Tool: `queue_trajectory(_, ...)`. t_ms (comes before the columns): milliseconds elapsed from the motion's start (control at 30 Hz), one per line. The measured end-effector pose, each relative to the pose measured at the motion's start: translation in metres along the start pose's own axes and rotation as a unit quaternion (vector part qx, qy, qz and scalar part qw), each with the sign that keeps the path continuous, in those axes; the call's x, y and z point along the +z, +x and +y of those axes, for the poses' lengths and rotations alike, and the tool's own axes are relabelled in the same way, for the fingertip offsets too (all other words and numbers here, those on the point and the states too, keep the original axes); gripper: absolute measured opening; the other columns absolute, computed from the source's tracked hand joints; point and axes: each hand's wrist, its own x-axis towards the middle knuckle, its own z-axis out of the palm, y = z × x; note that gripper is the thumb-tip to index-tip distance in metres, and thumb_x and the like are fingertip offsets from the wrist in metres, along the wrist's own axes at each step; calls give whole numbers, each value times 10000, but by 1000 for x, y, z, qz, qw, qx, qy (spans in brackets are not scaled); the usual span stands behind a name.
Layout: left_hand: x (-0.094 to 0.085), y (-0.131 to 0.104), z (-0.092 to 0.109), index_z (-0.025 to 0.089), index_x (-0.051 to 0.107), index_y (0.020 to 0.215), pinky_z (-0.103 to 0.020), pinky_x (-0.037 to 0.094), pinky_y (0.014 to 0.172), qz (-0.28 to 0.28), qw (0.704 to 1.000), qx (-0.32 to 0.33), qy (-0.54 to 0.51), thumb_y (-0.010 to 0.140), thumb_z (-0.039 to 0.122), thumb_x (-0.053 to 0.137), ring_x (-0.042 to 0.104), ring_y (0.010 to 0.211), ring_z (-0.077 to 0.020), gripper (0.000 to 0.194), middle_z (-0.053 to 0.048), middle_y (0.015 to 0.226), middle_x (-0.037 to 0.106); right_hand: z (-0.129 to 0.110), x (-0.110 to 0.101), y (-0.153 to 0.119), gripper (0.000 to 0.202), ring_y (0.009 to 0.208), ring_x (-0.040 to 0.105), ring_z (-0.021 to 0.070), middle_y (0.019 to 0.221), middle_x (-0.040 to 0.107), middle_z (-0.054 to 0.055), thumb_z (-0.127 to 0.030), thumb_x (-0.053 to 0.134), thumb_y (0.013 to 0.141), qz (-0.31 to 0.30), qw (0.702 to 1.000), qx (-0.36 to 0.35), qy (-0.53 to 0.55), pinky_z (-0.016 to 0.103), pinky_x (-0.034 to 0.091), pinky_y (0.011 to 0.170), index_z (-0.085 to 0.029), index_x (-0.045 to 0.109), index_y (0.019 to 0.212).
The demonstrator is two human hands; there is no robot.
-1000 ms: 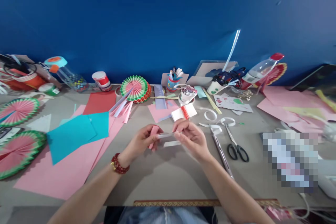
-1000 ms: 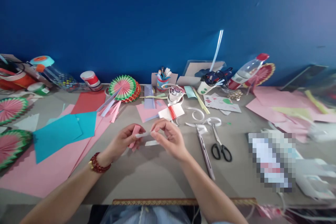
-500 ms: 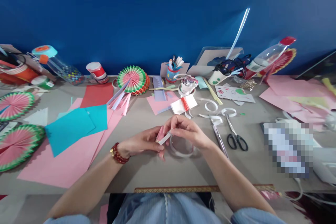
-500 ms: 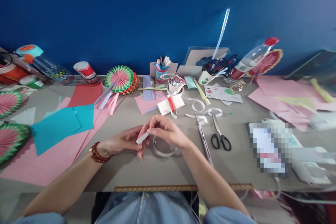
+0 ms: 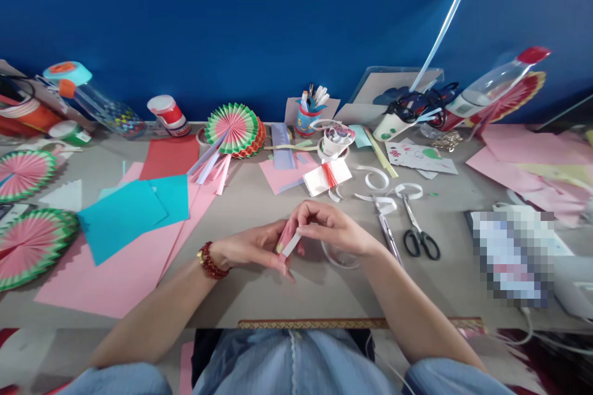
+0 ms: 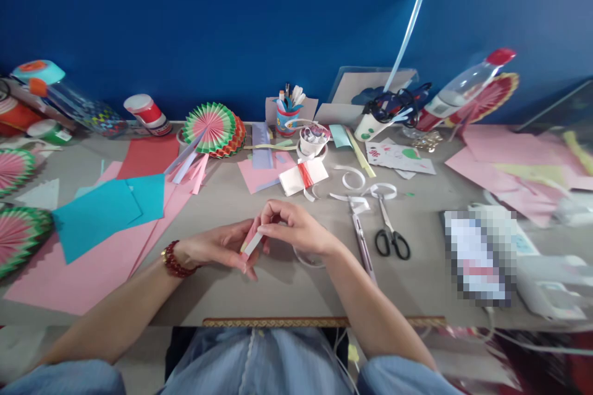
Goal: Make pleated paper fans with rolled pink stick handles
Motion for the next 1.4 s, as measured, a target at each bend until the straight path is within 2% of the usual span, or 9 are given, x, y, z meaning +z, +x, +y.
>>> queue_trajectory(433,-2,1,-2,217,558,1217,-444,587,869,5,1000,-6,-14,784,237,799,553,813,-129,496,-25,996,540,4,-1,0,278,670,654,133,931,695,46,-438,631,938,11,997,2,-75,310,553,687,-193,553,833)
queue_trajectory(767,0,2,0,203,575,1170,-423,589,865,5,1000,-8,-5,767,227,812,543,818,-125,468,-53,1069,541,2,1,0,263,622,647,121,867,689,25,-419,636,937,28,992,-1,-119,286,542,661,-190,565,827)
queue_trajectory(1233,-3,1,-2,219,563,1273,-479,569,904,-2,999,-3,-34,777,207,786,576,841,-141,544,-85,1157,553,4,5,0,194,581,627,101,883,698,18,-343,625,945,66,981,-14,-182,270,530,652,-191,580,834)
queue_trajectory(1400,-3,1,-2,205,565,1268,-489,561,897,-3,998,-4,-68,811,302,768,598,795,-137,509,-76,1102,574,2,6,-1,172,609,633,114,873,703,21,-315,624,940,75,979,-19,-187,281,528,666,-192,579,829)
